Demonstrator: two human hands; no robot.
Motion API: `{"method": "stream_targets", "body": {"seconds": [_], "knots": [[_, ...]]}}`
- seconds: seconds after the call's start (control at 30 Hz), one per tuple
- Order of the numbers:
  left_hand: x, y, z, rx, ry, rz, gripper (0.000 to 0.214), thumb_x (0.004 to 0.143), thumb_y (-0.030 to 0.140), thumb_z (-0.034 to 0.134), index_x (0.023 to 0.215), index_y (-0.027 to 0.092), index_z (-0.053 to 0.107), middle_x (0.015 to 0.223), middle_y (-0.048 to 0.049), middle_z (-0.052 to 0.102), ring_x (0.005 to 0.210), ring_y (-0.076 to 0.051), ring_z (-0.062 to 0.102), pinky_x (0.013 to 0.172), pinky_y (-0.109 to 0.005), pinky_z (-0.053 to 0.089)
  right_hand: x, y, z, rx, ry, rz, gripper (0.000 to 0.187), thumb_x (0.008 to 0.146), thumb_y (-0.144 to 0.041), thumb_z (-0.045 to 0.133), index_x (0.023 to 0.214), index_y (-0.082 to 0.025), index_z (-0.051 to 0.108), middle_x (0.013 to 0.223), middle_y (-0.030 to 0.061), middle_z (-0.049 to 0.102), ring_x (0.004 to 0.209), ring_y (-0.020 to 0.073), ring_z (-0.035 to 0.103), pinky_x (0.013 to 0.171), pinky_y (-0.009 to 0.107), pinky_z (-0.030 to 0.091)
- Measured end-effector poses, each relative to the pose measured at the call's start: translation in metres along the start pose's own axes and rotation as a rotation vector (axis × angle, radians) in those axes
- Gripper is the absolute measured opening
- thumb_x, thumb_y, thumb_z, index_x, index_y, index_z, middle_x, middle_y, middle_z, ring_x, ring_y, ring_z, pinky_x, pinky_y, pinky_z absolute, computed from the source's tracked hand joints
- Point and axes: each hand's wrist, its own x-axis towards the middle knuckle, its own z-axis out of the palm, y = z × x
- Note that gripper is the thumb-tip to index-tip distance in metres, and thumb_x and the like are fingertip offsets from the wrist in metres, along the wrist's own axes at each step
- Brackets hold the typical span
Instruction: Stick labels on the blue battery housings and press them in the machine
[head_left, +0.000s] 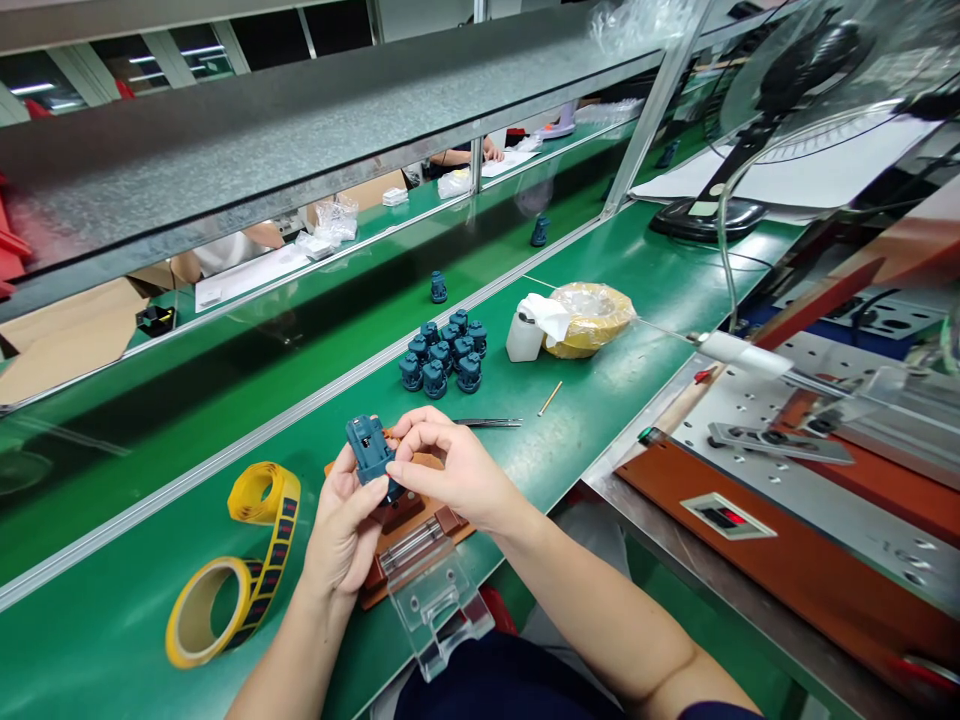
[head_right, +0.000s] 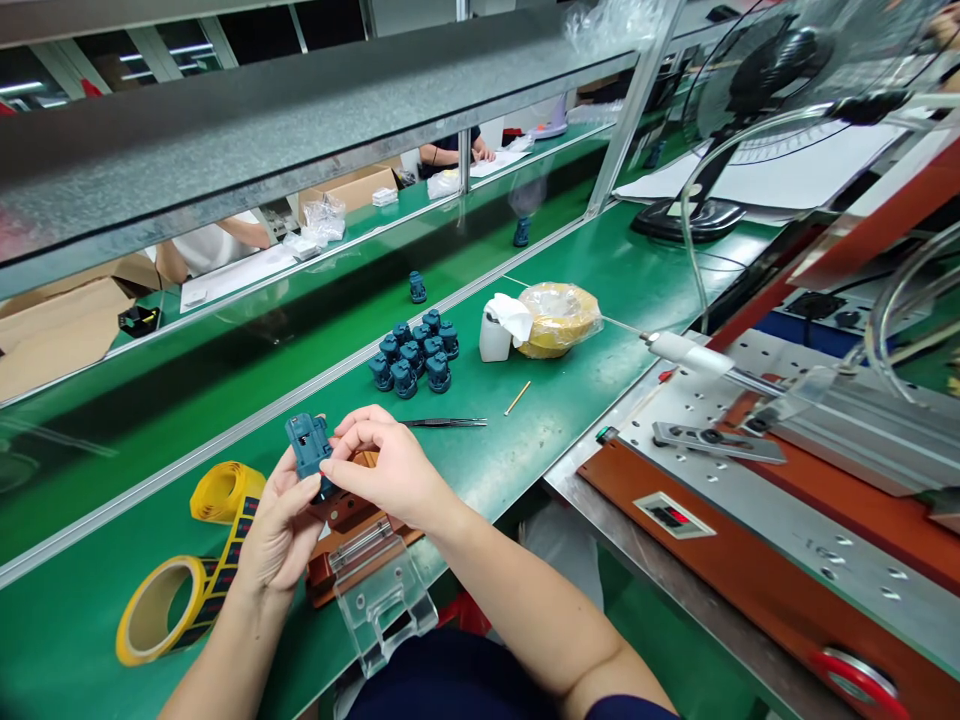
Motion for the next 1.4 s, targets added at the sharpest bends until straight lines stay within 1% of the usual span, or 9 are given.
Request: {"method": "stream_targets", "body": {"seconds": [0.4, 0.5, 0.57, 0.7, 0.87, 1.0, 1.07, 1.2, 1.4], "knots": [[0.002, -0.008, 0.002, -0.016, 0.062, 0.004, 0.045, 0.072, 0.025, 0.086, 0.114, 0.023, 0.07, 0.102, -0.0012, 0.075, 0.09, -0.015, 0.071, 0.095, -0.029, 0.055, -0.003, 0.007, 0.003, -0.094, 0.028, -0.048, 0.015, 0.086, -0.029, 0.069, 0.076, -0.02, 0.066, 0.104, 0.0062, 0.059, 0.102, 0.0203, 0.063, 0.096, 0.038, 0.05], [0.006, -0.008, 0.003, -0.072, 0.105, 0.06, 0.037, 0.077, 0.023, 0.082, 0.112, 0.024, 0.071, 0.109, -0.0019, 0.075, 0.106, -0.019, 0.07, 0.101, -0.031, 0.053, -0.005, 0.008, 0.002, -0.215, 0.199, -0.194, 0.01, 0.092, -0.032, 0.064, 0.096, -0.022, 0.064, 0.106, 0.0064, 0.058, 0.102, 0.0204, 0.061, 0.096, 0.039, 0.05], [0.007, -0.009, 0.003, -0.13, 0.117, 0.092, 0.035, 0.08, 0.023, 0.08, 0.113, 0.026, 0.07, 0.121, -0.0031, 0.073, 0.125, -0.023, 0.063, 0.11, -0.036, 0.048, -0.007, 0.012, 0.005, -0.273, 0.24, -0.233, 0.022, 0.088, -0.032, 0.071, 0.106, -0.024, 0.061, 0.111, 0.0068, 0.059, 0.105, 0.022, 0.06, 0.097, 0.04, 0.05], [0.004, -0.011, 0.004, -0.178, 0.104, 0.082, 0.046, 0.083, 0.029, 0.079, 0.126, 0.032, 0.064, 0.141, -0.0029, 0.063, 0.14, -0.024, 0.05, 0.119, -0.041, 0.039, -0.013, 0.022, 0.016, -0.356, 0.125, -0.233, 0.051, 0.076, -0.028, 0.083, 0.121, -0.025, 0.059, 0.121, 0.0075, 0.064, 0.113, 0.0254, 0.061, 0.1, 0.041, 0.049], [-0.002, 0.005, 0.001, 0.096, 0.143, 0.28, 0.083, 0.075, 0.023, 0.086, 0.143, 0.048, 0.045, 0.147, -0.0018, 0.056, 0.146, -0.024, 0.041, 0.115, -0.04, 0.042, -0.011, 0.023, 0.011, -0.387, 0.03, -0.285, 0.047, 0.082, -0.027, 0.08, 0.125, -0.027, 0.061, 0.123, 0.0077, 0.066, 0.116, 0.0251, 0.062, 0.101, 0.04, 0.05], [-0.005, 0.023, -0.005, 0.573, 0.248, 0.551, 0.036, 0.076, 0.026, 0.085, 0.111, 0.032, 0.076, 0.157, -0.0009, 0.044, 0.151, -0.027, 0.031, 0.12, -0.033, 0.031, -0.01, 0.019, -0.001, -0.405, -0.063, -0.302, 0.05, 0.082, -0.028, 0.082, 0.128, -0.027, 0.062, 0.125, 0.0076, 0.067, 0.119, 0.0254, 0.061, 0.104, 0.042, 0.049], [-0.006, 0.027, -0.008, 0.694, 0.195, 0.515, 0.018, 0.08, 0.029, 0.081, 0.098, 0.028, 0.081, 0.148, -0.0041, 0.054, 0.144, -0.029, 0.042, 0.12, -0.036, 0.032, -0.011, 0.018, -0.004, -0.414, -0.09, -0.299, 0.051, 0.082, -0.026, 0.082, 0.129, -0.029, 0.061, 0.126, 0.0073, 0.067, 0.12, 0.0257, 0.061, 0.105, 0.043, 0.049], [-0.007, 0.026, -0.012, 0.732, 0.086, 0.414, 0.013, 0.081, 0.03, 0.08, 0.093, 0.028, 0.082, 0.135, -0.0076, 0.065, 0.132, -0.032, 0.054, 0.108, -0.04, 0.044, -0.014, 0.016, -0.006, -0.421, -0.101, -0.286, 0.052, 0.082, -0.022, 0.082, 0.129, -0.029, 0.062, 0.126, 0.0065, 0.067, 0.12, 0.0256, 0.061, 0.105, 0.042, 0.049], [-0.006, 0.023, -0.01, 0.664, 0.102, 0.37, 0.011, 0.075, 0.026, 0.084, 0.085, 0.025, 0.082, 0.13, -0.0093, 0.067, 0.127, -0.033, 0.057, 0.101, -0.038, 0.048, -0.016, 0.017, -0.008, -0.433, -0.115, -0.288, 0.051, 0.084, -0.021, 0.08, 0.13, -0.029, 0.061, 0.127, 0.0064, 0.066, 0.12, 0.0246, 0.061, 0.104, 0.041, 0.05]]}}
